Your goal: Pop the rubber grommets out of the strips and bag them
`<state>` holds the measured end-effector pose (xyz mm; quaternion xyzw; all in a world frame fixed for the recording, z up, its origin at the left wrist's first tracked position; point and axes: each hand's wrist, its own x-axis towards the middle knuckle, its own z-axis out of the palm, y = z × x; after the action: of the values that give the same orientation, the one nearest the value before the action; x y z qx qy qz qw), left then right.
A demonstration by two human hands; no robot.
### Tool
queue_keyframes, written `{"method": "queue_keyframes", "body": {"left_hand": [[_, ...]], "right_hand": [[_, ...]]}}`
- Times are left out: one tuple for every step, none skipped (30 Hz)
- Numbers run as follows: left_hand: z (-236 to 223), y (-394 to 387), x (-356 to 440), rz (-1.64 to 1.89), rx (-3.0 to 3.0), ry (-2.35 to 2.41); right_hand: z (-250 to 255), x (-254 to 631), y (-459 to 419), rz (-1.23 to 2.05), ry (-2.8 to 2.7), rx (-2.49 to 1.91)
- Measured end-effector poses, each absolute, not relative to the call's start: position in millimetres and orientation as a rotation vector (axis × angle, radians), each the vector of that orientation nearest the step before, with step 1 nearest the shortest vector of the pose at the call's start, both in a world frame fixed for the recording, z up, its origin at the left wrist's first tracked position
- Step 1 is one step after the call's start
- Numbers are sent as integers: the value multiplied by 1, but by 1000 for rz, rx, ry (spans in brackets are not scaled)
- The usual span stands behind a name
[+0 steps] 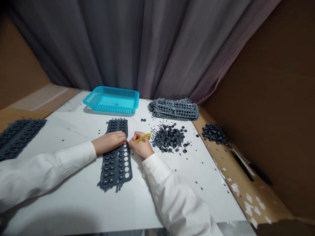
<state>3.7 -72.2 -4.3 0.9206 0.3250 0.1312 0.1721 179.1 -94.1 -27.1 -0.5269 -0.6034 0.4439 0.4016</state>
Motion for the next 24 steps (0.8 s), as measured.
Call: {"method": "queue_keyframes", "body": {"left_hand": [[-5,-69,0,461,2546,969],[-4,-65,-3,556,2468,1040],[-3,-60,-7,660,2361,1113],[-1,-55,-11,766,2211,1168],[1,-51,-15,848,2047,1196],[3,-47,-19,886,1898,1195],[4,-45,-22,877,1800,1172],[5,-43,-24,835,1773,1141],[6,-43,-25,783,1794,1115],[6,-44,-25,736,1847,1094],[6,-46,-23,690,1925,1069],[5,-48,-20,647,2019,1040],[5,-49,-17,607,2117,1009],[5,-50,-14,565,2211,981],[5,-51,-10,519,2299,953],[5,-50,-8,474,2375,928],[6,-49,-5,427,2435,909],[6,-48,-3,380,2480,898],[6,-47,-2,330,2516,890],[7,-45,-1,275,2553,883],[7,-45,1,221,2591,875],[7,-44,2,172,2626,869],[7,-44,4,134,2656,864],[7,-45,6,108,2677,862]], "right_hand": [[-29,179,-94,1134,-1510,-1327],[-30,179,-94,1147,-1494,-1323],[-31,179,-94,1159,-1479,-1320],[-32,179,-95,1168,-1465,-1315],[-31,179,-95,1172,-1446,-1311],[-31,179,-95,1167,-1422,-1310],[-30,179,-94,1155,-1397,-1315],[-29,178,-94,1139,-1372,-1324],[-28,178,-93,1121,-1350,-1333],[-28,178,-92,1109,-1336,-1341],[-28,177,-91,1103,-1331,-1346],[-29,177,-90,1105,-1333,-1347],[-29,177,-90,1111,-1338,-1345],[-31,177,-89,1113,-1342,-1344],[-32,177,-89,1113,-1349,-1343],[-33,177,-88,1112,-1358,-1340],[-33,177,-88,1109,-1367,-1335],[-34,177,-88,1109,-1376,-1329],[-34,177,-88,1109,-1382,-1326],[-34,176,-88,1112,-1386,-1324],[-34,176,-88,1116,-1388,-1323],[-34,176,-88,1118,-1386,-1321],[-34,176,-88,1120,-1382,-1316],[-34,176,-88,1125,-1377,-1311]]}}
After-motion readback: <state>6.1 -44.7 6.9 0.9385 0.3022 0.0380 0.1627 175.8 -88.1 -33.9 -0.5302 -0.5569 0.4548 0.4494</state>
